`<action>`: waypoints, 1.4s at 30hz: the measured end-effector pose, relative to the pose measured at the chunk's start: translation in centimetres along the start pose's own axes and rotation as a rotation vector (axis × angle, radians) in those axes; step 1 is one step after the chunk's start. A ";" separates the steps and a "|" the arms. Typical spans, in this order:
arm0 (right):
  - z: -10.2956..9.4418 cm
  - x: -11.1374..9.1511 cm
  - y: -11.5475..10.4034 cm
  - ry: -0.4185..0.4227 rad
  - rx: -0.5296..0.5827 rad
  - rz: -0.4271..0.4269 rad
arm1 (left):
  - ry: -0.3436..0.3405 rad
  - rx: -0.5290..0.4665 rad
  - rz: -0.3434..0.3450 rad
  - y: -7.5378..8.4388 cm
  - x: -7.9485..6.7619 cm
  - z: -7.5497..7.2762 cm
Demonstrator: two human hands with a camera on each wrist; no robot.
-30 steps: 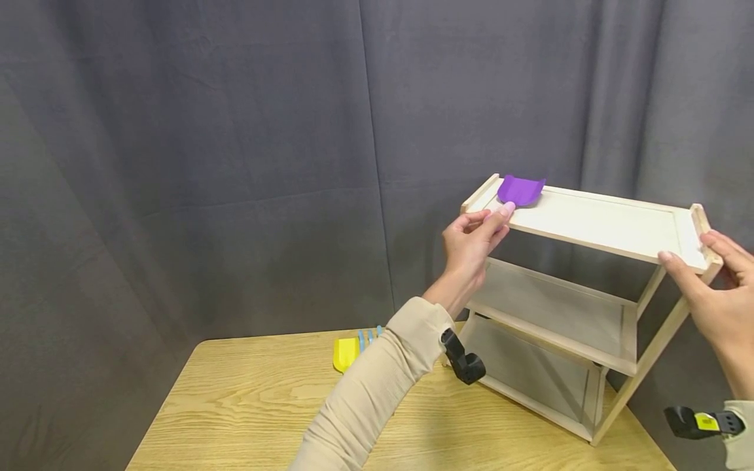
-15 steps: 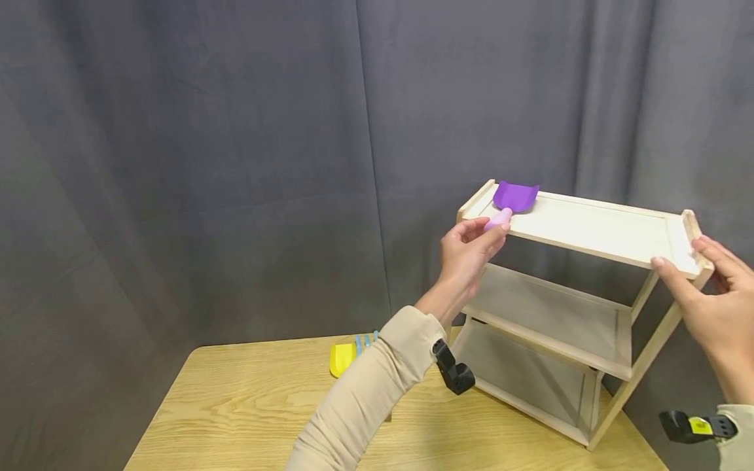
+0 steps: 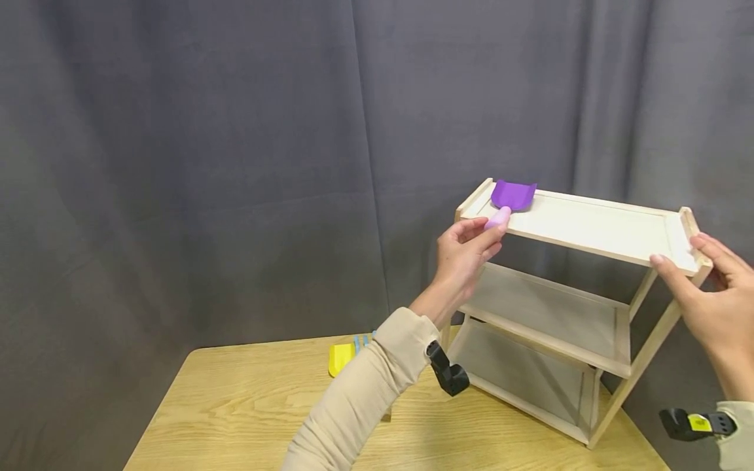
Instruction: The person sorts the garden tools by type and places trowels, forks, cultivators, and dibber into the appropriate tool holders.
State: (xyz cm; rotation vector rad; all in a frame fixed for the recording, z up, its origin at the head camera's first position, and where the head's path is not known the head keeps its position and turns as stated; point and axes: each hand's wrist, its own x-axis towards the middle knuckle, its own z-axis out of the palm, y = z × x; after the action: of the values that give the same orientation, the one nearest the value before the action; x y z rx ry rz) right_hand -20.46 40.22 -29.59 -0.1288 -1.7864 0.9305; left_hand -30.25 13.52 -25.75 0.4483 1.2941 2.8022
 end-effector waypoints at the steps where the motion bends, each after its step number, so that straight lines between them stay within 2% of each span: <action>1: 0.0 0.0 -0.1 -0.002 -0.016 -0.001 | -0.001 0.006 -0.003 0.1 0.0 -0.1; 7: 0.0 -0.1 -0.3 0.001 -0.051 0.014 | -0.028 0.093 -0.008 0.5 -0.3 -0.8; 14: 0.0 -0.2 -0.4 0.002 -0.045 0.018 | -0.044 0.317 0.040 1.3 -0.8 -2.5; 21: 0.0 0.1 -0.5 0.012 -0.039 0.019 | -0.052 0.372 0.067 2.2 -1.0 -4.0; 28: 0.0 -0.1 -0.5 0.003 -0.044 0.030 | -0.098 0.431 0.105 2.9 -1.7 -5.3; 36: 0.1 0.0 -0.3 -0.006 -0.032 0.030 | -0.148 0.500 0.208 3.6 -2.3 -6.7; 42: 0.3 0.0 -0.4 0.008 -0.023 0.012 | -0.198 0.567 0.261 4.6 -2.9 -7.3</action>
State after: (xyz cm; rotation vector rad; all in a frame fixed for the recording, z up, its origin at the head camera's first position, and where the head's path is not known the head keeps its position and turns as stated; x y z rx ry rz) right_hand -20.56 39.72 -29.39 -0.1576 -1.7910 0.9174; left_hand -28.94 4.69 -27.56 0.9424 2.1010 2.4340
